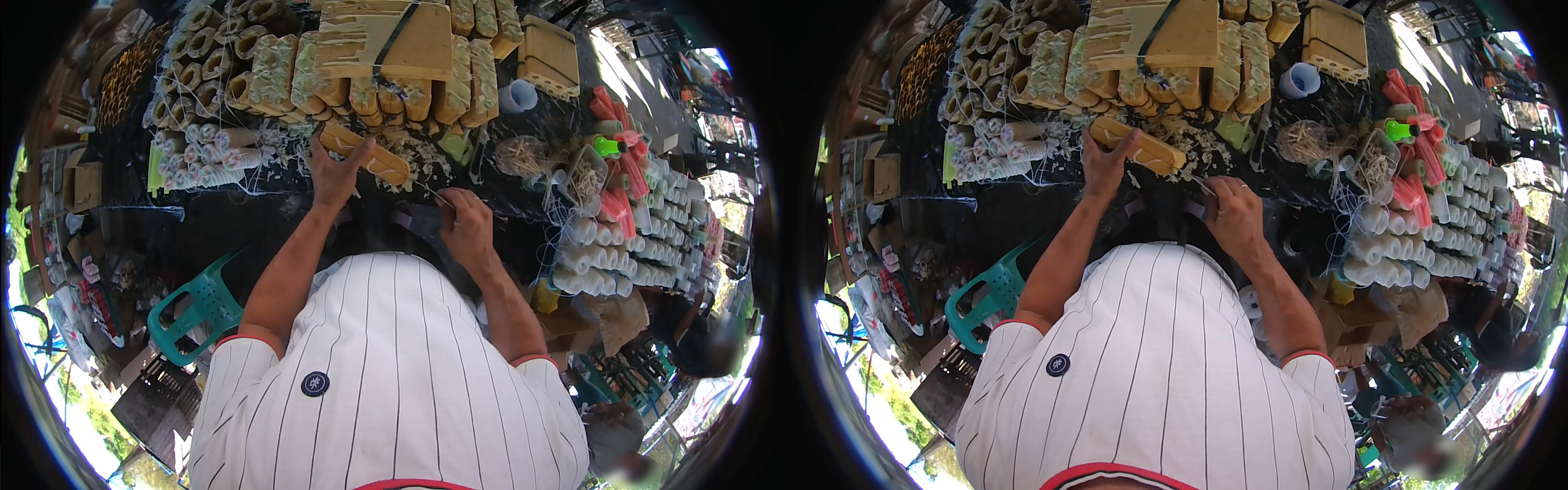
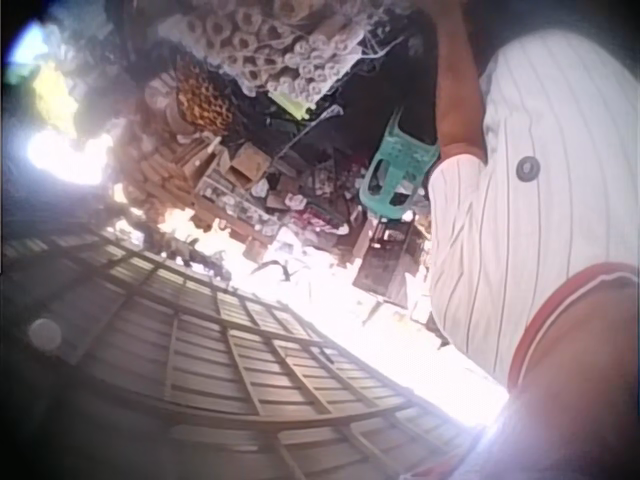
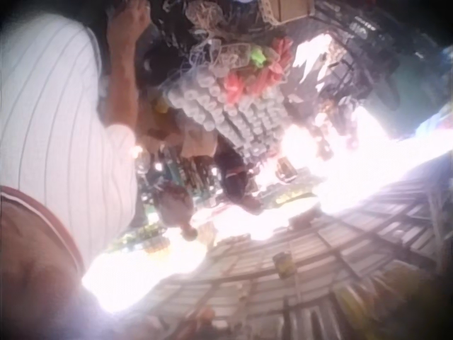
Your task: The person assembles yellow plastic beehive frames by inserting green plastic spacers and tying them with white string. They repeatedly pick up frames, insert spacers, and secure them with string, stacking completed units on the table.
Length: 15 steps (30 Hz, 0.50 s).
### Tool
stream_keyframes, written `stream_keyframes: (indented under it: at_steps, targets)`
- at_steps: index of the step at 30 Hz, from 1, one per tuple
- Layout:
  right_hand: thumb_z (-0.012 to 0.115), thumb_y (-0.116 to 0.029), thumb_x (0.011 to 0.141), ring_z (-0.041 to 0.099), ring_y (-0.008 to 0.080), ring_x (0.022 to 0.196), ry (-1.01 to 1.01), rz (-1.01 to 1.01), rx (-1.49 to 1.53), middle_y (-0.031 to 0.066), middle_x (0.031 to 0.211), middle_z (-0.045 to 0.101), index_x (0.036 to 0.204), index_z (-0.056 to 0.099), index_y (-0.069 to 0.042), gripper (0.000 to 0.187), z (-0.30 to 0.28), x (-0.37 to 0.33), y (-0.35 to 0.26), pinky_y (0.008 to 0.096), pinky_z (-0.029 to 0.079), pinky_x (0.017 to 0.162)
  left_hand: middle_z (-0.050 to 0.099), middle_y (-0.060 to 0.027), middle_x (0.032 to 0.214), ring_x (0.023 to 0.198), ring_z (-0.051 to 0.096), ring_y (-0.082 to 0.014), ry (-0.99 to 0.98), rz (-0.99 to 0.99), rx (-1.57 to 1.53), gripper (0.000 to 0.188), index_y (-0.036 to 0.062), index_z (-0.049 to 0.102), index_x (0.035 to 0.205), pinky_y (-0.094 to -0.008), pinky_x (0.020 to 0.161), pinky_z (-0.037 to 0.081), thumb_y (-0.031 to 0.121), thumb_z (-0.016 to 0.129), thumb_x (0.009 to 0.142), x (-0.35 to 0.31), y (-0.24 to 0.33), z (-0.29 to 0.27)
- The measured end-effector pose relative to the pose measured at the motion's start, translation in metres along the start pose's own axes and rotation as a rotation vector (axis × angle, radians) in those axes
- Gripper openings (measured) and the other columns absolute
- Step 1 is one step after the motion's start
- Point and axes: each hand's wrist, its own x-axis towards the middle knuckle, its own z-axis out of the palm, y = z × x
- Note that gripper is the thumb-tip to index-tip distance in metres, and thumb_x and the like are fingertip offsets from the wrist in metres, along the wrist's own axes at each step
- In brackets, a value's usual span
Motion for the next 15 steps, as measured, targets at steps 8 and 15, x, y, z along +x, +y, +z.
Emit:
stream_keyframes:
  at_steps: [8, 15]
  targets:
    - [0.074, 0.004, 0.075, 0.072, 0.0344, 0.092, -0.056, -0.029, -0.146, 0.0152, 0.104, 0.075, 0.108, 0.07, -0.001, 0.034, -0.002, -0.002, -0.004, 0.0433, 0.06, 0.079, 0.071, -0.0175, 0.114, 0.102, 0.07, -0.0223, -0.007, 0.001, 0.0, 0.084, -0.007, 0.046, 0.132, -0.0351, 0.09, 0.057, 0.038, 0.095, 0.081, 0.0, 0.0, 0.0]
    - [0.073, 0.001, 0.068, 0.072, 0.0318, 0.089, -0.041, -0.089, -0.304, 0.0144, 0.102, 0.074, 0.108, 0.069, 0.0, 0.04, 0.004, -0.006, -0.019, 0.041, 0.061, 0.072, 0.072, -0.0156, 0.111, 0.098, 0.071, -0.0203, -0.001, 0.016, 0.0, 0.083, -0.0061, 0.047, 0.129, -0.0337, 0.088, 0.057, 0.039, 0.096, 0.08, 0.0, -0.001, -0.001]
